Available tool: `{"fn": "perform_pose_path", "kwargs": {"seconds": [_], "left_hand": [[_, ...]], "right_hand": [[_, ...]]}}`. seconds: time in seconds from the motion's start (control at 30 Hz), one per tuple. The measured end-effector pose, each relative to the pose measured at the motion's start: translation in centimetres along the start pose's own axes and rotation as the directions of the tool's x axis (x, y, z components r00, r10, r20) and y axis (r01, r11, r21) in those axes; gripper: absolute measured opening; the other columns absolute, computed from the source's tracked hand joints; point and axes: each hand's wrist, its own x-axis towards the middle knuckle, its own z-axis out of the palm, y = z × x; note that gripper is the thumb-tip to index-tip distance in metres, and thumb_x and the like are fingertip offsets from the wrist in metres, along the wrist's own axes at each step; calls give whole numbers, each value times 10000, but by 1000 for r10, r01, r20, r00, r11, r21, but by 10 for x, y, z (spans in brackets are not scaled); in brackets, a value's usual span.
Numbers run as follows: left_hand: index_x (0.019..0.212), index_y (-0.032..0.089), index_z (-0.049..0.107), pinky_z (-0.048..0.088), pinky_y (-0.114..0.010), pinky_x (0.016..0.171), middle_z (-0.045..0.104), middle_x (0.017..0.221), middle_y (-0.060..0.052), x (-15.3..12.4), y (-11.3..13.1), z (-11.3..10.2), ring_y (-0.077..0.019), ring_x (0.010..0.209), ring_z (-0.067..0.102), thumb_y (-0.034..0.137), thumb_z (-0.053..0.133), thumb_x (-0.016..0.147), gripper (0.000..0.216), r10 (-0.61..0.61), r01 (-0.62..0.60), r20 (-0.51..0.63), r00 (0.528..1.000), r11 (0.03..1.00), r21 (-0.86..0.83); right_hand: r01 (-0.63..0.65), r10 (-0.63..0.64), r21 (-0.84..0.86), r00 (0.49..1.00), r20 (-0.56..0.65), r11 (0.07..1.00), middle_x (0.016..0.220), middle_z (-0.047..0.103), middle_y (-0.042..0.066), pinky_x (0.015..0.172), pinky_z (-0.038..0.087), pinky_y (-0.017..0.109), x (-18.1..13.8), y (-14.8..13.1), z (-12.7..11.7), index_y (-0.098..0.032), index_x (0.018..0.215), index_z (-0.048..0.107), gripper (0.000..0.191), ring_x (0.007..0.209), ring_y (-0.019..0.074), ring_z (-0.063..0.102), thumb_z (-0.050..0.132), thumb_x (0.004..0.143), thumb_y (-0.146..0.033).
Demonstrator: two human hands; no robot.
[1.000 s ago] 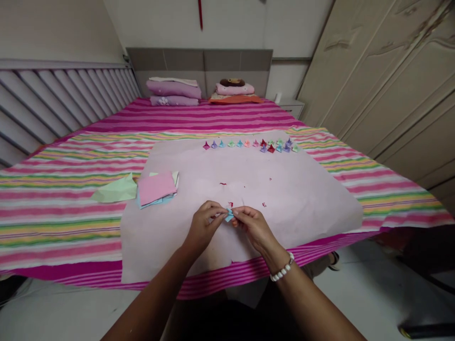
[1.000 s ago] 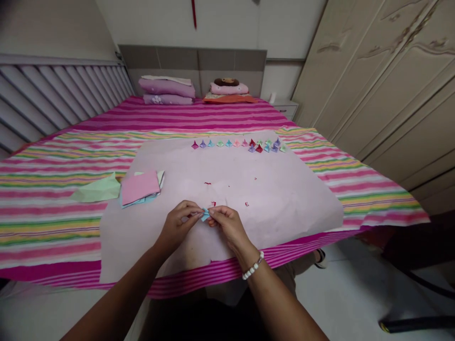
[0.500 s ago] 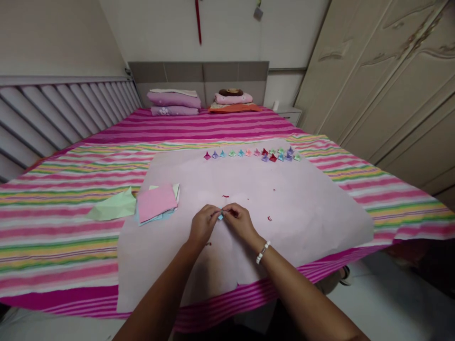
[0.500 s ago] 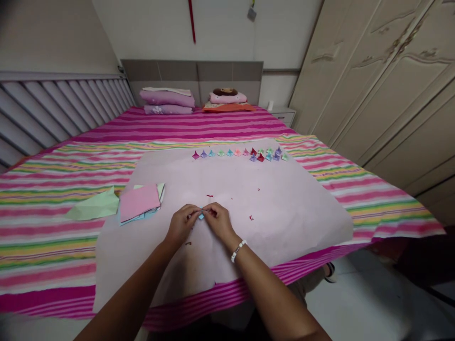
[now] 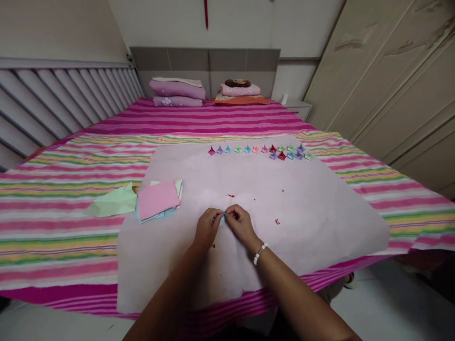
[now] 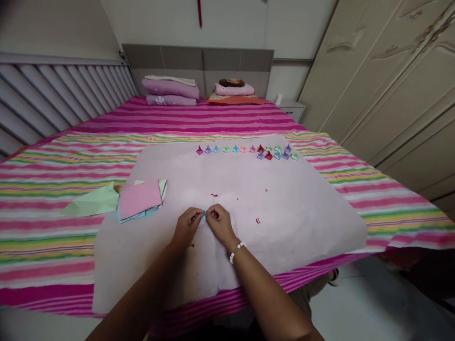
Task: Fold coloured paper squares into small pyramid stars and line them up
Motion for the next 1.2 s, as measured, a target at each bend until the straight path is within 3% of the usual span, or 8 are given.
{"fn": "perform_pose_path", "kwargs": {"seconds": [0.13, 0.53, 0.73, 1.2], "left_hand": [[907, 209, 654, 479, -259, 701, 645, 864, -13, -2, 3, 4, -130, 723, 597, 180, 549, 850, 123, -17, 17, -11, 1000, 1000, 23], [814, 207, 609, 467, -237, 640, 594, 815, 0, -5, 5, 11, -109, 653, 566, 171, 534, 834, 85, -64, 69, -104, 992, 997, 45], [921, 224, 636, 462, -218, 606, 630, 913, 2, -7, 7, 12, -88, 630, 570, 149, 584, 786, 163, -66, 72, -104, 992, 996, 54], [826, 207, 616, 453, -236, 629, 595, 790, 11, -6, 6, 13, -107, 636, 552, 152, 557, 802, 84, -78, 87, -106, 991, 992, 90]], "right_hand": [[7, -7, 5, 1000, -10, 1000, 658, 524, -25, 547, 379, 248, -1, 3, 0, -206, 723, 591, 30, 588, 130, 450, 581, 742, -226], [4, -3, 20, 1000, -28, 1000, 663, 503, -29, 551, 376, 250, -2, 4, -1, -207, 738, 581, 21, 584, 126, 430, 570, 749, -221], [7, -7, 7, 1000, -28, 1000, 662, 508, -28, 547, 375, 246, -2, 3, -1, -206, 737, 575, 17, 584, 124, 428, 569, 750, -215], [59, -61, -56, 998, -25, 997, 669, 501, -21, 539, 371, 252, -2, 2, 1, -207, 745, 600, 44, 580, 128, 440, 558, 752, -194]]}}
